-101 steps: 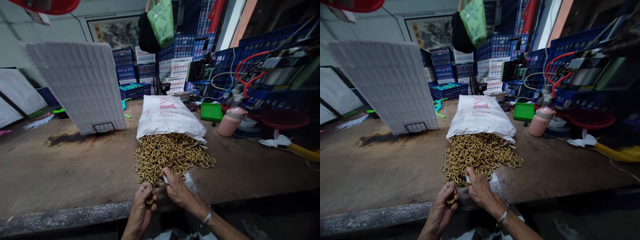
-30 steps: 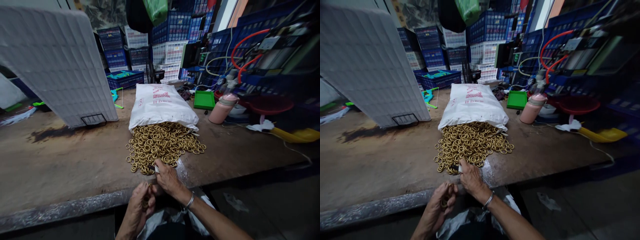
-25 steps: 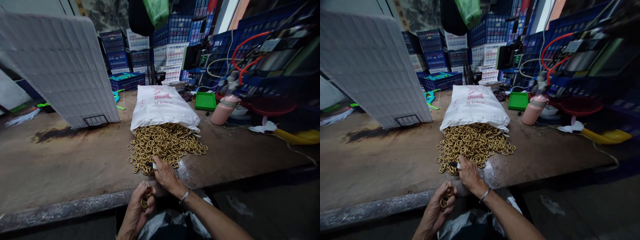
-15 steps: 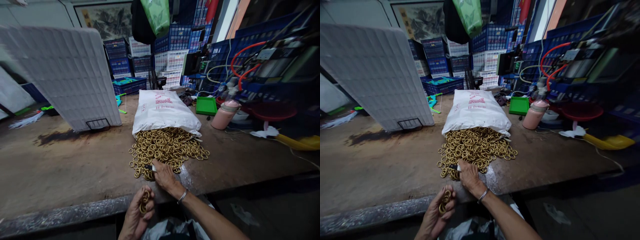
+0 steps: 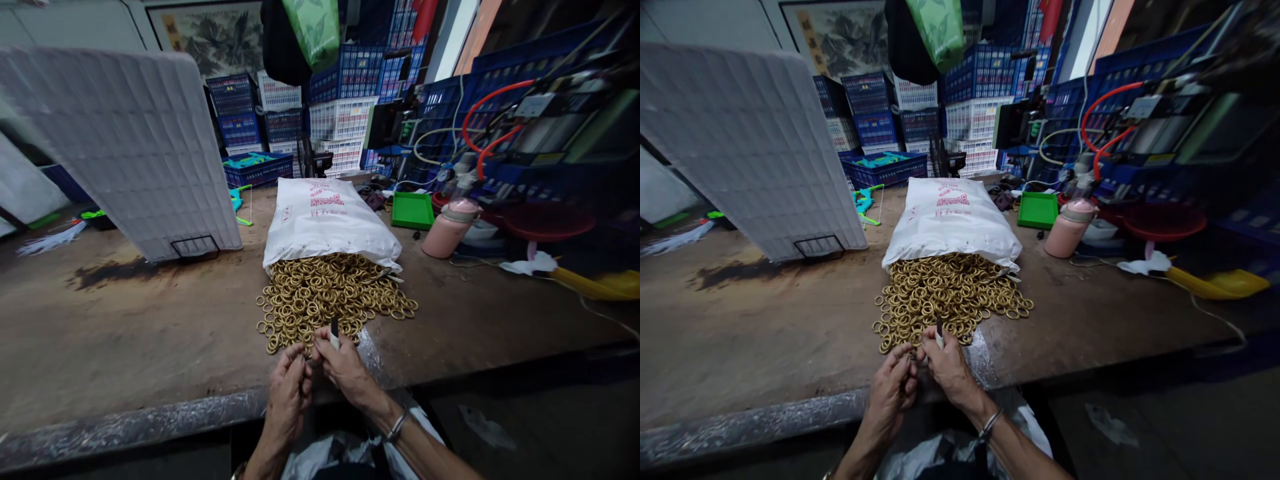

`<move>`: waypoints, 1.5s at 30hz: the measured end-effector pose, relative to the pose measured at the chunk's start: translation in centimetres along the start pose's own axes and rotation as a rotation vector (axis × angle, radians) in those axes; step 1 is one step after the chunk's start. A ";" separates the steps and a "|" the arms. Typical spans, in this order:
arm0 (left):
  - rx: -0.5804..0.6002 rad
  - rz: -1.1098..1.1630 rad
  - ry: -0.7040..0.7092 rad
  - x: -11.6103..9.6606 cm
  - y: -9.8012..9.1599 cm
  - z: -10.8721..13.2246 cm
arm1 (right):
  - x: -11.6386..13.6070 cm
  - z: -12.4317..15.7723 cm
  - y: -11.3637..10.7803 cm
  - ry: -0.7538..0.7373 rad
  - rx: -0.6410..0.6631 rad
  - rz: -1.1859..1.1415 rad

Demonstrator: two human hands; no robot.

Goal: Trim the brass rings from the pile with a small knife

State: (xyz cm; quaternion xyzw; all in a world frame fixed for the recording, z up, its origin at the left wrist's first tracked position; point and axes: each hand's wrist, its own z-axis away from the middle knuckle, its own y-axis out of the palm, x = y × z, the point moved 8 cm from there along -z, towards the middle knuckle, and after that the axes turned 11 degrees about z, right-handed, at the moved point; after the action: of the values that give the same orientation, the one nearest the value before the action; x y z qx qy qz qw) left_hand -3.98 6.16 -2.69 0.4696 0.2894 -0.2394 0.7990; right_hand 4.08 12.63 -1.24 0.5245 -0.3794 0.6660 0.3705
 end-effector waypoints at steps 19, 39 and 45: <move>0.012 -0.700 0.566 -3.8 0.9 1.3 | 2.9 0.8 -0.9 -0.201 -0.062 0.539; 0.084 -0.272 0.044 -0.7 0.2 0.9 | 2.4 0.8 -0.9 -0.200 -0.053 0.608; 0.032 -0.337 0.116 -1.4 0.1 0.9 | 2.4 2.2 0.3 -0.390 0.073 0.994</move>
State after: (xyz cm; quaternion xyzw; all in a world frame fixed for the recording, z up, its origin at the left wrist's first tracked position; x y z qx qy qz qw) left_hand -4.71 5.57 -1.38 0.4402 0.4058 -0.3470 0.7219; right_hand 4.37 10.76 1.40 0.4081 -0.6203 0.6643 -0.0855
